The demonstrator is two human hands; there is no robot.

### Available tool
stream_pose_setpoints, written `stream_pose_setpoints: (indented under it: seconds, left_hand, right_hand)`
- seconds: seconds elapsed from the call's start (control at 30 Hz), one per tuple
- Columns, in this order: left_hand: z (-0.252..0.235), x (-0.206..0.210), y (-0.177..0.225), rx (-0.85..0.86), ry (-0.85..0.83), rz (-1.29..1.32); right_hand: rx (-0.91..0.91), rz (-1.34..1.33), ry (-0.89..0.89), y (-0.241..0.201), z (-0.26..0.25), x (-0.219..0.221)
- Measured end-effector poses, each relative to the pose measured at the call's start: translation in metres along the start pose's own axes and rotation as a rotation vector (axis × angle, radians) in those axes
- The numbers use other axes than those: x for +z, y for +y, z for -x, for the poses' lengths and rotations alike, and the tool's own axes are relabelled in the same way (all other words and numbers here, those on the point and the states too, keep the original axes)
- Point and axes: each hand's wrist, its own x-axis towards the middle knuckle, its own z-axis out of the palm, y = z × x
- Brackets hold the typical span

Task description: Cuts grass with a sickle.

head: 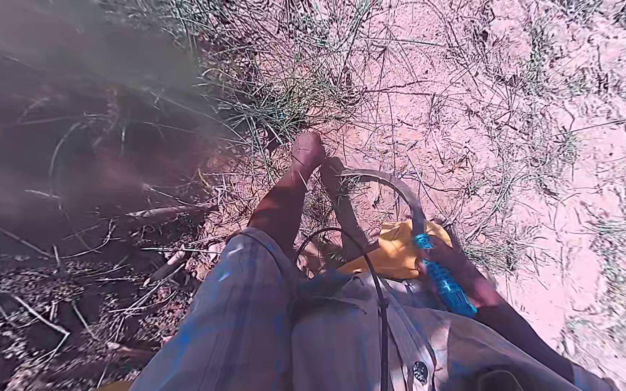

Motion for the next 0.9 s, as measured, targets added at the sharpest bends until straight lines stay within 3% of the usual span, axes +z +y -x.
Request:
stream_pose_setpoints:
  seconds: [0.1, 0.17, 0.27, 0.33, 0.47, 0.63, 0.73, 0.9]
  left_hand:
    - [0.019, -0.016, -0.020, -0.022, -0.062, -0.038]
    - [0.039, -0.024, -0.008, -0.033, -0.145, -0.031]
    - [0.037, 0.017, -0.006, -0.006, 0.023, 0.179]
    - [0.040, 0.044, 0.008, -0.085, 0.059, 0.335]
    - [0.057, 0.069, 0.032, -0.182, -0.034, 0.264]
    - [0.068, 0.062, 0.022, -0.077, -0.100, 0.106]
    - [0.062, 0.053, 0.015, -0.014, -0.112, 0.103]
    - [0.046, 0.046, 0.012, -0.091, -0.121, 0.212]
  right_hand:
    - [-0.059, 0.078, 0.131, 0.009, 0.035, -0.021]
    - [-0.127, 0.158, 0.183, 0.013, 0.035, -0.028]
    - [-0.241, 0.217, 0.187, 0.005, 0.018, -0.023]
    - [-0.299, 0.240, 0.139, 0.002, 0.004, -0.017]
    - [-0.221, 0.324, 0.159, -0.012, -0.006, 0.007]
    - [-0.166, 0.441, 0.124, -0.012, -0.011, 0.019]
    - [-0.172, 0.453, 0.091, -0.012, -0.026, 0.025]
    - [-0.125, 0.492, 0.075, -0.014, -0.036, 0.027]
